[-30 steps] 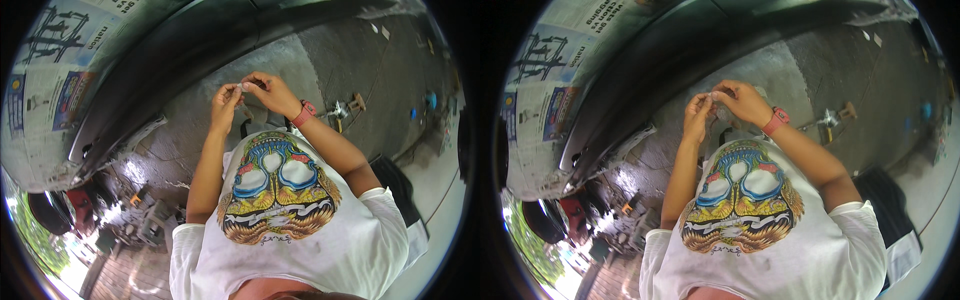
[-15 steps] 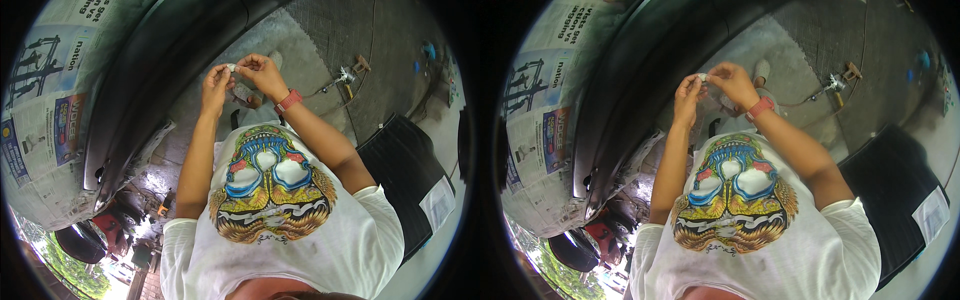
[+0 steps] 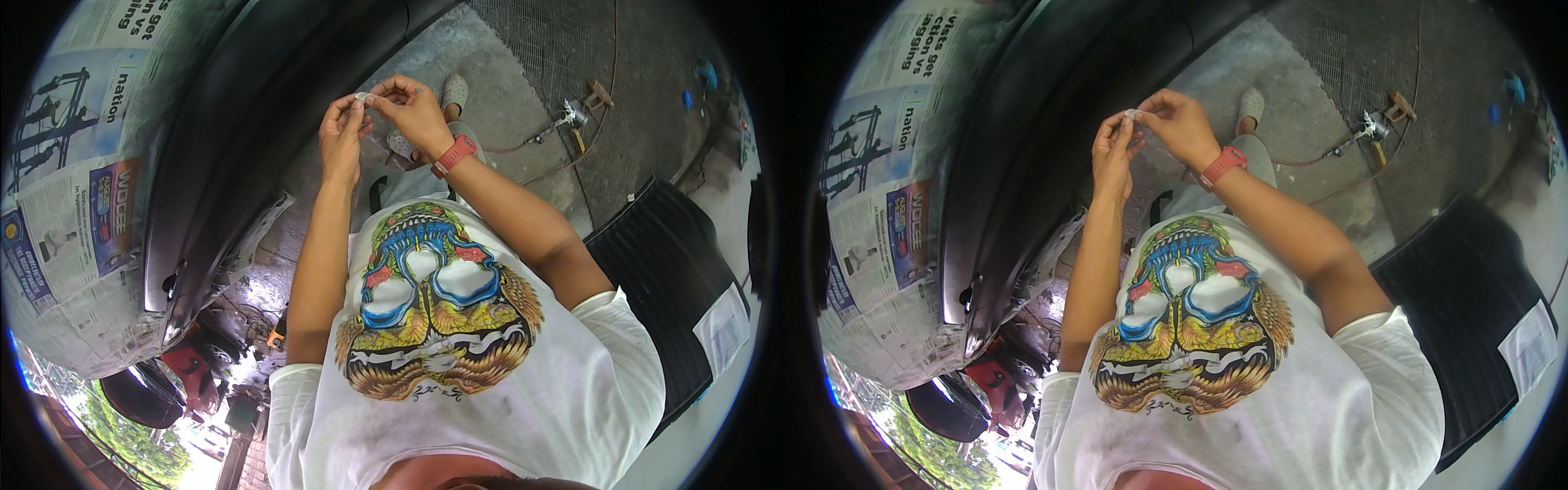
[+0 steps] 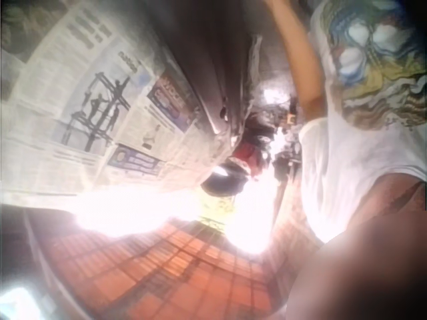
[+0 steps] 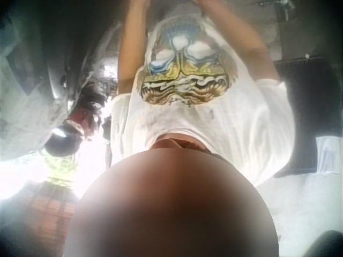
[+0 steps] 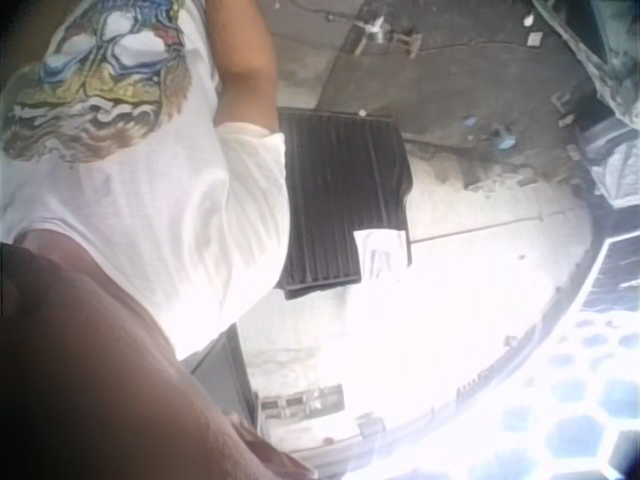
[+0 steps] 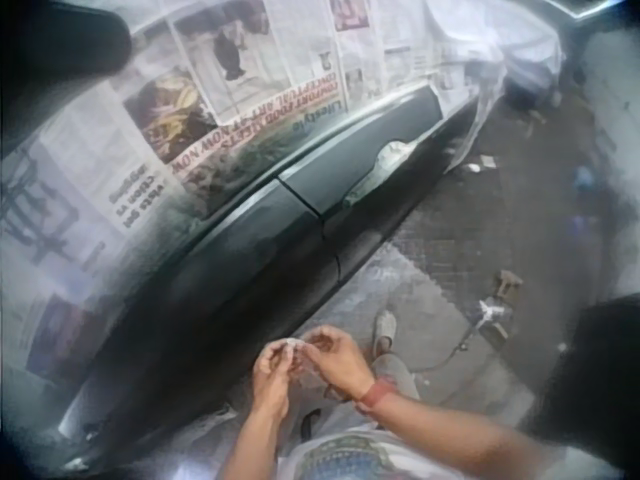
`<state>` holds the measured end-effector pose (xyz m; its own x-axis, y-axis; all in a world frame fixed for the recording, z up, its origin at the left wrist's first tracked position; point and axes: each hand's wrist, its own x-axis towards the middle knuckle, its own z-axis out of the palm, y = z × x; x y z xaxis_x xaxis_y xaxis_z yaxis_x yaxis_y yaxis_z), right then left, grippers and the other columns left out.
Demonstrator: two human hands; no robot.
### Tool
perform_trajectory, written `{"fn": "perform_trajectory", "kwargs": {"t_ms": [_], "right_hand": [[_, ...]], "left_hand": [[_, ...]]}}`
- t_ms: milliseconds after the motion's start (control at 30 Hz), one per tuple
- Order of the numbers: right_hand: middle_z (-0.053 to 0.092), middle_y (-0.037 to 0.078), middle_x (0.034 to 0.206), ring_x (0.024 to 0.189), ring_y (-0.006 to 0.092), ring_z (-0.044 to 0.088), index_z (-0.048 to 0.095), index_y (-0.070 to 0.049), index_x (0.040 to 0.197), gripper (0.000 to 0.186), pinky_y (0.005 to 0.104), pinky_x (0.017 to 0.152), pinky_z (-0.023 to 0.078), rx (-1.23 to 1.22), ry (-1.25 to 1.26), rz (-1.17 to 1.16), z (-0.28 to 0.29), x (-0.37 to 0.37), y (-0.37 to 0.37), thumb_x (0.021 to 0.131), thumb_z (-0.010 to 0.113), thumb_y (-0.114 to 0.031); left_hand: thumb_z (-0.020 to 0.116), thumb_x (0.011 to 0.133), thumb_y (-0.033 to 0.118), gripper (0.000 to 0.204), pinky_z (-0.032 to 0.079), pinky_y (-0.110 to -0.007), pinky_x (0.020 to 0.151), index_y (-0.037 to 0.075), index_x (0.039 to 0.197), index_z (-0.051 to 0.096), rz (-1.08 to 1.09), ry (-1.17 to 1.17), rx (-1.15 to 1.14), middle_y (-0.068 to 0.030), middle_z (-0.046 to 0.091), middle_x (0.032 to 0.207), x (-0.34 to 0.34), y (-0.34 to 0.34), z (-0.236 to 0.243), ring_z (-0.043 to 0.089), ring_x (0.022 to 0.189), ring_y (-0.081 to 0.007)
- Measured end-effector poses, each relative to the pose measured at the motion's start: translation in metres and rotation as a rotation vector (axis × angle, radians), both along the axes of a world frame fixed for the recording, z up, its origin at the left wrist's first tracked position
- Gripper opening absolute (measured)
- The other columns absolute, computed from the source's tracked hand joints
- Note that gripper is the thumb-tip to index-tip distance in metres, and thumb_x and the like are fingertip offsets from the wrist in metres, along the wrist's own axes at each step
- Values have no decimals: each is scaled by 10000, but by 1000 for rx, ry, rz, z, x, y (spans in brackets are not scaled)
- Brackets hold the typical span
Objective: The person applies masking tape to the edge of a car bumper, then uses a heat gun to warm the surface. The person repeatedly moves the heat gun along the bumper's edge while newspapers cover adjacent panels. The person briefly removes tape and handles a spray gun at the end.
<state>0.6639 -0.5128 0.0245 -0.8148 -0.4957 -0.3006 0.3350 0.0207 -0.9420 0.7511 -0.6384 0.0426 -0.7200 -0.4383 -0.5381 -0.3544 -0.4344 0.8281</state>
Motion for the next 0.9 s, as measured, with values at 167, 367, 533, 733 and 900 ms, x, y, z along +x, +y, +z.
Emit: {"fn": "perform_trajectory", "kwargs": {"t_ms": [167, 367, 533, 733, 900], "right_hand": [[732, 57, 896, 802, 134, 673, 722, -21, 939, 122, 305, 746, 553, 57, 94, -216, -9, -20, -21, 901, 778, -123], [725, 73, 884, 759, 162, 680, 723, -25, 922, 99, 320, 708, 550, 147, 227, -384, -35, -53, -54, 878, 776, -96], [732, 27, 826, 741, 111, 657, 741, -39, 952, 136, 282, 698, 541, 190, 286, -392, -42, -61, -69, 891, 783, -152], [743, 49, 794, 729, 147, 698, 746, -56, 938, 143, 307, 693, 558, 249, 319, -395, -40, -66, -73, 870, 798, -171], [740, 56, 775, 717, 157, 706, 747, -59, 933, 147, 315, 689, 564, 297, 357, -383, -44, -71, -75, 863, 805, -174]], "left_hand": [[679, 1032, 274, 434, 535, -314, 912, 91, 1410, 567, -45, -98, -13, -98, 687, 1288, 20, -3, -5, 628, 1024, -130], [672, 1036, 290, 473, 526, -323, 967, 86, 1445, 552, -138, -371, -54, -107, 672, 1301, 103, -24, -44, 634, 1104, -165], [671, 1037, 302, 469, 530, -315, 934, 82, 1436, 560, -69, -518, -88, -96, 674, 1274, 198, -33, -86, 641, 1062, -164], [676, 1033, 297, 435, 544, -323, 887, 81, 1398, 579, 104, -681, 10, -95, 676, 1248, 279, -40, -107, 643, 1008, -166], [679, 1026, 298, 428, 543, -323, 882, 68, 1376, 593, 61, -771, -92, -95, 690, 1185, 311, -44, -116, 647, 984, -174]]}}
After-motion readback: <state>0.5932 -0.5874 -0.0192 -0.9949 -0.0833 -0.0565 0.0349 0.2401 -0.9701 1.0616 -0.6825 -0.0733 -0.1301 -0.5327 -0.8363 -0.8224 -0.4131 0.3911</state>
